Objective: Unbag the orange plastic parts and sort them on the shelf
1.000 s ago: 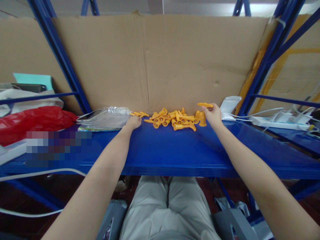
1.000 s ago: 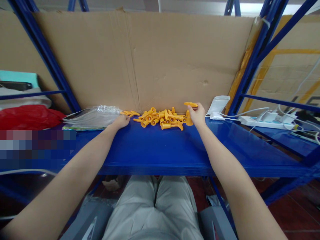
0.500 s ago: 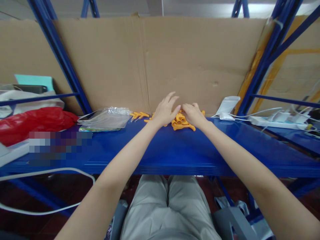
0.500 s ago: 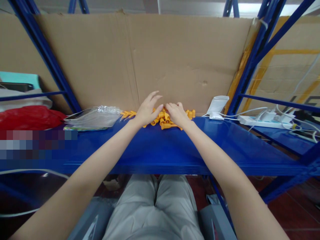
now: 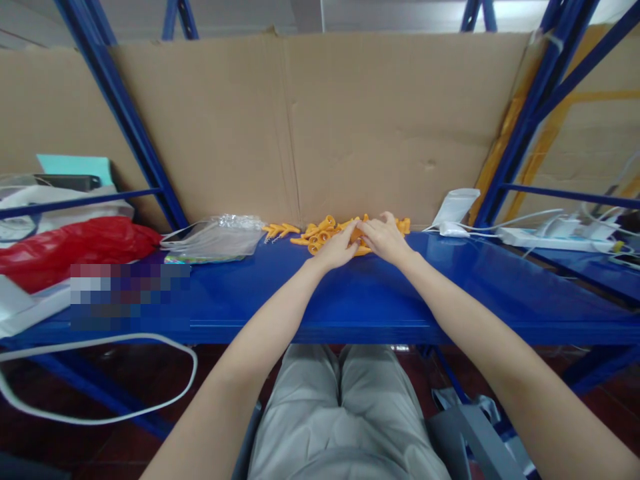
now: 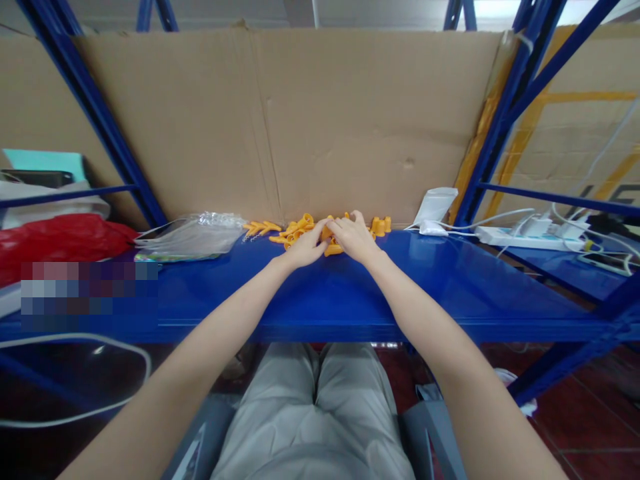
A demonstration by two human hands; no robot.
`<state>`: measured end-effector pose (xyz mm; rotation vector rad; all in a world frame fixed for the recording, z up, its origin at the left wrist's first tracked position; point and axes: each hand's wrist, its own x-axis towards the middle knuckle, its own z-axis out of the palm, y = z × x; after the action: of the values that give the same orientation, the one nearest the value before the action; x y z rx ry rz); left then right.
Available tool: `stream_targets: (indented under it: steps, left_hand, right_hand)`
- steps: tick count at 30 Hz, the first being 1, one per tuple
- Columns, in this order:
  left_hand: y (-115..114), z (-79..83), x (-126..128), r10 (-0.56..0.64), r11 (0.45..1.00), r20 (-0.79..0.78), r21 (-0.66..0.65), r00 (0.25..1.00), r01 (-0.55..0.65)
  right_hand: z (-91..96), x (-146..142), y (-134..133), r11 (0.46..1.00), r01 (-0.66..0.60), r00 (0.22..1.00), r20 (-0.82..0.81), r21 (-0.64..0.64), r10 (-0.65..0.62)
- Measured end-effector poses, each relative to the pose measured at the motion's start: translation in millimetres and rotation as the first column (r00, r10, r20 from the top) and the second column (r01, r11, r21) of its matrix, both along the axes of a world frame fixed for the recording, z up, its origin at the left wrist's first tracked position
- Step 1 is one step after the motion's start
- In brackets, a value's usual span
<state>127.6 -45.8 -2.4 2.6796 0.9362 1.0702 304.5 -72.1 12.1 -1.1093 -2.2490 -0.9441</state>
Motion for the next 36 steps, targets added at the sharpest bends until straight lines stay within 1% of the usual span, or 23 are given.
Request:
stream_targets:
  steps: [2,5,10,14,18,22,25,27,29,32,33,34,36]
  left_hand:
    - [-2,2.8,1,0.016,1.000,0.012,0.003,1.000,-0.016]
    - [-8,6.9,2,0.110,0.994,-0.001,-0.011,0.994,-0.110]
    - [-14,12.2,-1,0.275,0.961,-0.058,-0.005,0.960,-0.275]
    - [-15,15.6,-5,0.350,0.937,-0.045,-0.011,0.936,-0.350]
    - [-15,17.6,-8,0.376,0.926,-0.017,-0.030,0.927,-0.376]
    - [-13,16.5,-8,0.410,0.911,0.041,-0.065,0.911,-0.407]
    - [-9,14.5,-8,0.389,0.921,0.136,-0.070,0.911,-0.383]
    - [-6,13.4,-9,0.357,0.934,0.206,-0.052,0.911,-0.354]
    - [-4,12.4,-10,0.338,0.940,0.254,-0.036,0.906,-0.341]
    - [0,10.7,-12,0.339,0.939,0.278,-0.045,0.899,-0.340]
    - [1,10.0,-13,0.334,0.941,0.283,-0.047,0.899,-0.335]
    - [1,9.3,-14,0.323,0.945,0.290,-0.041,0.901,-0.325]
    - [2,8.3,-14,0.300,0.951,0.305,-0.025,0.904,-0.307]
  right_hand:
    - [2.0,-2,-2,1.000,0.019,1.000,-0.007,0.002,-0.019]
    - [3.7,-6,-5,0.998,0.063,0.998,-0.013,0.011,-0.063]
    - [3.8,-13,-8,0.992,0.125,0.992,-0.014,0.015,-0.125]
    - [4.6,-8,-6,0.990,0.143,0.989,-0.045,-0.004,-0.143]
    - [4.8,2,-2,0.991,0.127,0.985,-0.113,-0.038,-0.131]
    - [2.9,15,4,0.995,0.052,0.954,-0.291,-0.082,-0.074]
    - [-0.2,23,12,0.990,-0.084,0.877,-0.480,-0.117,0.017]
    - [-3.2,25,20,0.965,-0.214,0.788,-0.610,-0.149,0.080]
    - [-6.2,25,27,0.925,-0.338,0.680,-0.725,-0.175,0.111]
    - [-9.3,23,34,0.853,-0.482,0.516,-0.852,-0.203,0.089]
    - [-9.7,22,34,0.830,-0.518,0.473,-0.878,-0.210,0.073]
    - [-9.7,21,35,0.809,-0.547,0.439,-0.897,-0.215,0.058]
    - [-9.0,20,33,0.783,-0.583,0.400,-0.916,-0.217,0.043]
